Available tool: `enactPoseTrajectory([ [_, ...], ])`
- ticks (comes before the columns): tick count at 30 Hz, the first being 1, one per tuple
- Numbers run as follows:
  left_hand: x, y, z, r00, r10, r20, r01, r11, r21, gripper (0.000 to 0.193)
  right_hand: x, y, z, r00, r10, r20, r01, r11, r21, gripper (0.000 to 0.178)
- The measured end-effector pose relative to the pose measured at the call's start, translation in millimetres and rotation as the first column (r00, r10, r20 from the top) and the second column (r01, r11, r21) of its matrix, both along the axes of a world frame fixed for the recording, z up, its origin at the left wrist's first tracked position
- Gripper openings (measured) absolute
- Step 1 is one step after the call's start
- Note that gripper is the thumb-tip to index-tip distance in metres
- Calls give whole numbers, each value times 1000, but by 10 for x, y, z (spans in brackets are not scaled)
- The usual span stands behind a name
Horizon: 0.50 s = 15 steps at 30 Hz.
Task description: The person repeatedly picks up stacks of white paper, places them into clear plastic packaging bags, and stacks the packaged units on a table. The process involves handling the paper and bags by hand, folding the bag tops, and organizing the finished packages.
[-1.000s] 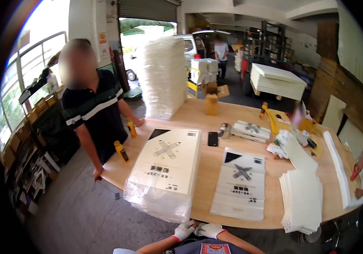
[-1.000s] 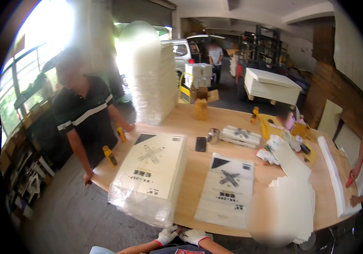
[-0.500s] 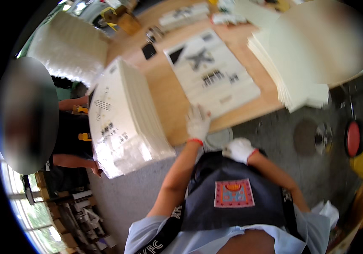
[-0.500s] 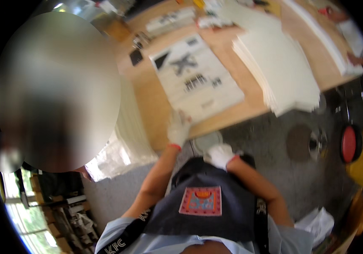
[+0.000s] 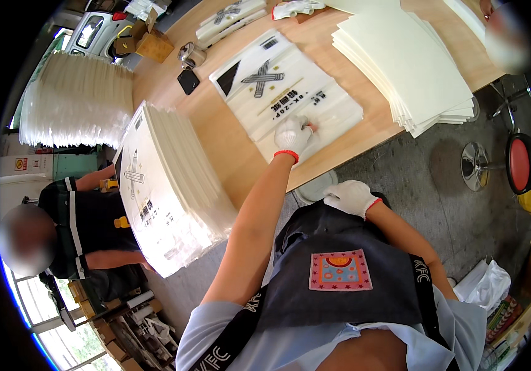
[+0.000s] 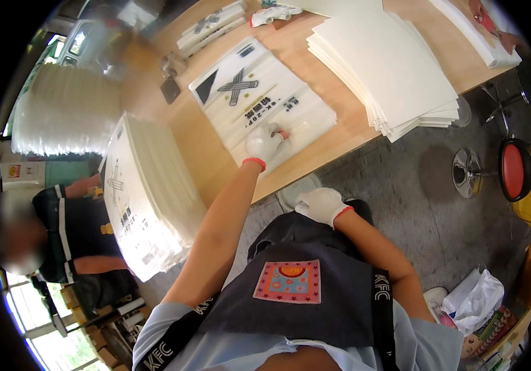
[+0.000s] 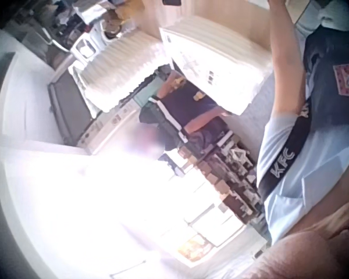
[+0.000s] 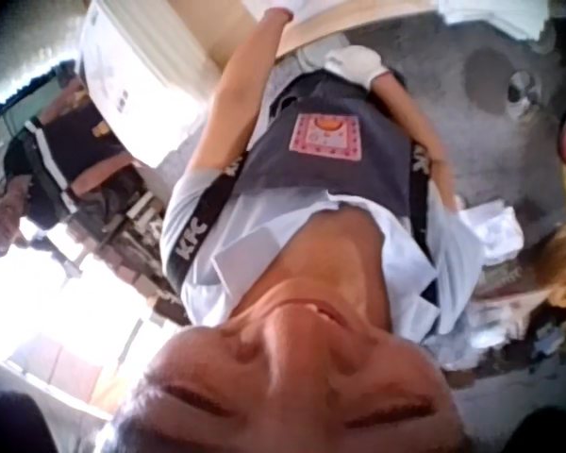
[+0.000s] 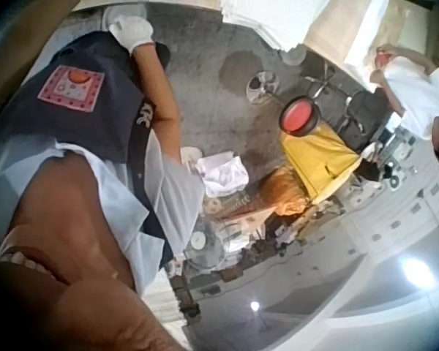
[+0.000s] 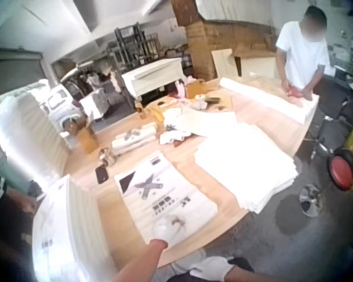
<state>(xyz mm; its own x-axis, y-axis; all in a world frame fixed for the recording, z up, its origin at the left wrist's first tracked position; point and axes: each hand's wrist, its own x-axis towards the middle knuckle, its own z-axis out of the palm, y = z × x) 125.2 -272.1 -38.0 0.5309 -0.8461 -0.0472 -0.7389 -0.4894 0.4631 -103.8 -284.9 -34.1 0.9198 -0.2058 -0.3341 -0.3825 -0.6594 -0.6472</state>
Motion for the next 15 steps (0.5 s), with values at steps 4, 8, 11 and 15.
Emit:
enactPoseTrajectory([
  [4,62,95,52,989,40,-141,-52,995,-83,23,170,-164,91,967,-248,64,222,937,270,41],
  [8,61,91,437,954,97,-283,-122,990,-69,25,734,-568,296,780,-626,10,575,722,384,54],
  [11,98,-49,418,991,122,-54,-131,960,-248,15,1177,-734,511,744,-666,58,555,663,502,46],
  [15,771,-108,552,431,-418,-800,-642,480,-597,4,1072,-1230,-470,821,-436,369,504,856,-110,40],
])
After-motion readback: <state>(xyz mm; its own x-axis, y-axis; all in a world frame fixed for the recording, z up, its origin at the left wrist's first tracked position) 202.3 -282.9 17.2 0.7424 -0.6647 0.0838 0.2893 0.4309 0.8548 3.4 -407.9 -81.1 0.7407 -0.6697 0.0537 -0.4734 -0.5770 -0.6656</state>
